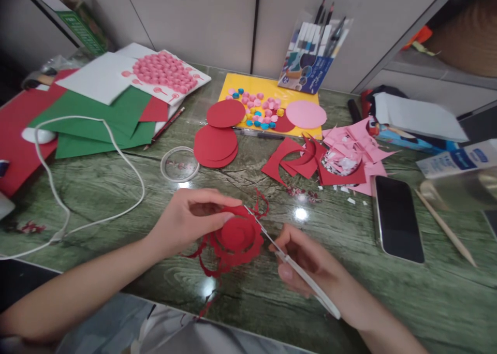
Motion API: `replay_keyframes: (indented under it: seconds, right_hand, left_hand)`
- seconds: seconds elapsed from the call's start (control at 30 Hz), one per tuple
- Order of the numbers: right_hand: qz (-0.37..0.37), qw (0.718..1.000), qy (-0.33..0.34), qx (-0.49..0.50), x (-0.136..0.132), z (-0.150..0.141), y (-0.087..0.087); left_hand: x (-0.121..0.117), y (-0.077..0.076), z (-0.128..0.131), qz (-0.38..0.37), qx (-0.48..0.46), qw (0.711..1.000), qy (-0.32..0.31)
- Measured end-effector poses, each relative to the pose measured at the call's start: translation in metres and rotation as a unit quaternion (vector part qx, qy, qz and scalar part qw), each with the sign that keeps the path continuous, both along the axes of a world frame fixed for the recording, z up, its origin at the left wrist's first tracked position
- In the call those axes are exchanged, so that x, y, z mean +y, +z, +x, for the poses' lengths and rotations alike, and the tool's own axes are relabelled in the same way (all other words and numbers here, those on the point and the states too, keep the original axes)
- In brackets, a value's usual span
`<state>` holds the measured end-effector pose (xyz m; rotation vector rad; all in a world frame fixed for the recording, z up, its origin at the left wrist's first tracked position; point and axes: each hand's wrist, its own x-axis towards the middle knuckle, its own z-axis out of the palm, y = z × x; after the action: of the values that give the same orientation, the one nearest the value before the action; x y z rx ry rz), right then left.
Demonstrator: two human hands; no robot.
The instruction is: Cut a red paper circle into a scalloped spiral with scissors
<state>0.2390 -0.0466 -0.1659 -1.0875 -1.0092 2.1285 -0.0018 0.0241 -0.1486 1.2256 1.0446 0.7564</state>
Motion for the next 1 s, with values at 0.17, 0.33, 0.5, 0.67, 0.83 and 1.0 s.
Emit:
replay_keyframes:
  seconds: [0.17,0.33,0.5,0.67,0.83,1.0]
  right_hand:
    - [-0.005,1.000,0.018,-0.025,0.000,0.003,0.003]
    - [-0.011,0.998,0.033,-0.053,0.001,0.004,0.007]
    - [0.003,0.994,0.058,-0.093,0.001,0.010,0.009]
    - [0.008,0.990,0.069,-0.123,0.002,0.014,0.012]
    - [0.020,0.989,0.062,-0.131,0.004,0.013,0.011]
    - [0.031,0.985,0.045,-0.164,0.003,0.012,0.014]
  left_hand:
    - [0.003,0.003,-0.002,-0.004,0.008,1.000,-0.024]
    - [0.008,0.005,-0.005,-0.019,-0.004,0.999,-0.050]
    - [0.011,0.007,-0.009,-0.010,0.004,0.997,-0.079]
    - [0.014,0.008,-0.012,-0.018,0.017,0.992,-0.120]
    - [0.016,0.006,-0.012,-0.025,0.014,0.990,-0.138]
    - [0.016,0.005,-0.012,-0.020,-0.001,0.998,-0.067]
